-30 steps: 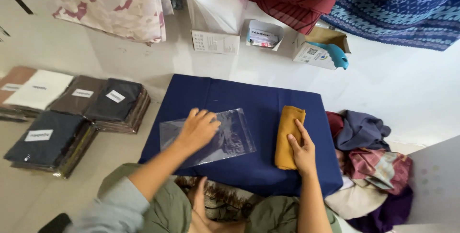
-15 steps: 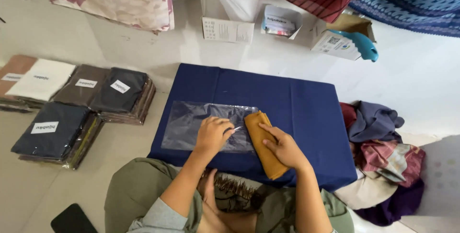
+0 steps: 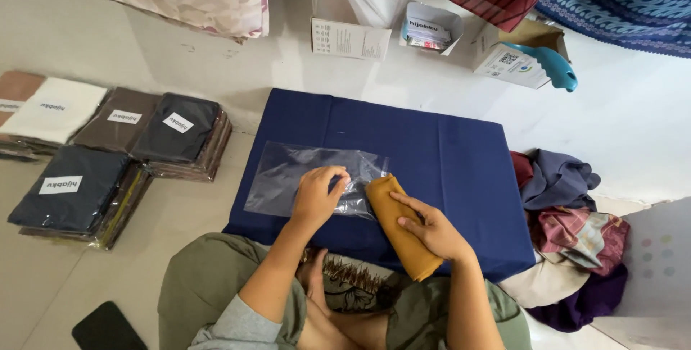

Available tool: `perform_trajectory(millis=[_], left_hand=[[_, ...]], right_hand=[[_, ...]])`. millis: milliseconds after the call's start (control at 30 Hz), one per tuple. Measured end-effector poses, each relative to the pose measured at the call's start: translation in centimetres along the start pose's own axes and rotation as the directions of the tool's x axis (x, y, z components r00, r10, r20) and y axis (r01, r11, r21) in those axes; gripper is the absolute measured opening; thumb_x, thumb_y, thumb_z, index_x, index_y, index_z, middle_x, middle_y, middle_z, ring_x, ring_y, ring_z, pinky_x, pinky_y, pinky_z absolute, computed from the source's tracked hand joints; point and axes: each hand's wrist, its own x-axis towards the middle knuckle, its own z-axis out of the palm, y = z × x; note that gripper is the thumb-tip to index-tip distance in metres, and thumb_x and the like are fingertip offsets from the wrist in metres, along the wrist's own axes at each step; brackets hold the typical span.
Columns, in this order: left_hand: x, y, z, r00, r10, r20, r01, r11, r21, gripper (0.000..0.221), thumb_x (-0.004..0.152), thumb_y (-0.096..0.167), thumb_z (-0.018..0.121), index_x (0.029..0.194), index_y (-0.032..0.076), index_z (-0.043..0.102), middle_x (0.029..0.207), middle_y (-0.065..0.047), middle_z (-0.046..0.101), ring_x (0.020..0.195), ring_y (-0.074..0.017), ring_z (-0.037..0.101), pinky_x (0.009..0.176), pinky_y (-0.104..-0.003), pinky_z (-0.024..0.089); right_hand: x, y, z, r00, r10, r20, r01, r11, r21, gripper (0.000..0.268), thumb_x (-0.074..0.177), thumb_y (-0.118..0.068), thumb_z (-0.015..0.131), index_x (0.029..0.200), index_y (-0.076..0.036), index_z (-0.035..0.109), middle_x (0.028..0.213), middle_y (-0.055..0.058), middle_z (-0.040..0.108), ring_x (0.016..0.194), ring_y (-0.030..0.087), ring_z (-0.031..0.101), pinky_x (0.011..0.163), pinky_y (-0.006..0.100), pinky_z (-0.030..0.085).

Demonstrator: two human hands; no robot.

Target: The person is lint-rolling a piece of fabric to remove debris, folding it neatly, and then inserting it into a clear plastic packaging bag.

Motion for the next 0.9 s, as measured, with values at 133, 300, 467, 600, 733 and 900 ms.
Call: perform_trajectory(millis=[133,300,467,600,733,900], left_hand=[[0.0,2.6,-1.8,0.992,0.124,0.035,-0.122,0.991,-0.058,0.009,0.097,0.034,0.068,0.099,0.025,0.070,0.111,0.005,0.077,0.116,-0.0199,0.068,0.107,-0.041,0.042],[-0.1,3.7,-2.3,0.974,0.210,0.089,-0.205,0.977,-0.065,0.014,0.098,0.034,0.067,0.097,0.021,0.071,0.113,0.001,0.077,0.124,-0.0238,0.065,0.114,-0.050,0.034],[-0.1,3.2,-1.1,0.932,0.362,0.027,-0.362,0.932,-0.009,0.018,0.098,0.039,0.065,0.094,0.022,0.070,0.104,0.001,0.079,0.120,-0.0202,0.068,0.118,-0.048,0.030],[-0.2,3.9,-1.1,0.904,0.427,-0.033,-0.427,0.904,0.006,0.018,0.098,0.038,0.066,0.092,0.022,0.070,0.106,0.002,0.079,0.119,-0.0212,0.069,0.118,-0.050,0.031],[0.0,4.5,-2.1,0.815,0.530,-0.236,-0.493,0.847,0.200,0.013,0.100,0.037,0.064,0.101,0.027,0.072,0.121,0.005,0.075,0.127,-0.0212,0.064,0.119,-0.051,0.027],[-2.0,7.0,-0.1,0.696,-0.068,-0.715,-0.062,0.986,-0.154,0.023,0.098,0.020,0.067,0.119,0.012,0.062,0.128,-0.011,0.056,0.123,-0.0360,0.052,0.111,-0.049,0.034]], right_hand=[[-0.2,-1.0,0.1,0.991,-0.026,0.128,0.015,0.997,0.082,0.046,0.095,-0.008,0.066,0.141,-0.009,0.064,0.141,0.018,0.065,0.130,0.029,0.056,0.109,0.051,0.044],[0.8,2.7,-0.4,0.975,-0.002,0.222,-0.074,0.939,0.336,0.059,0.094,-0.004,0.064,0.147,-0.022,0.044,0.116,0.012,0.069,0.093,0.022,0.068,0.079,0.037,0.060],[1.8,4.7,-0.5,0.941,-0.146,0.306,-0.048,0.837,0.545,0.094,0.094,0.002,0.063,0.163,-0.033,0.009,0.125,0.017,0.067,0.096,0.023,0.073,0.075,0.033,0.064],[1.9,4.5,0.2,0.953,-0.126,0.276,-0.052,0.829,0.557,0.080,0.094,0.002,0.063,0.162,-0.020,0.028,0.124,0.018,0.067,0.095,0.024,0.073,0.073,0.035,0.065],[1.3,2.3,0.7,0.978,-0.106,0.182,-0.005,0.853,0.522,0.056,0.093,-0.004,0.065,0.148,-0.007,0.054,0.127,0.018,0.069,0.099,0.024,0.071,0.072,0.037,0.064],[2.1,3.9,1.1,0.989,-0.144,0.043,0.086,0.779,0.621,0.058,0.091,-0.001,0.065,0.148,-0.002,0.052,0.131,0.020,0.066,0.099,0.028,0.072,0.074,0.041,0.065]])
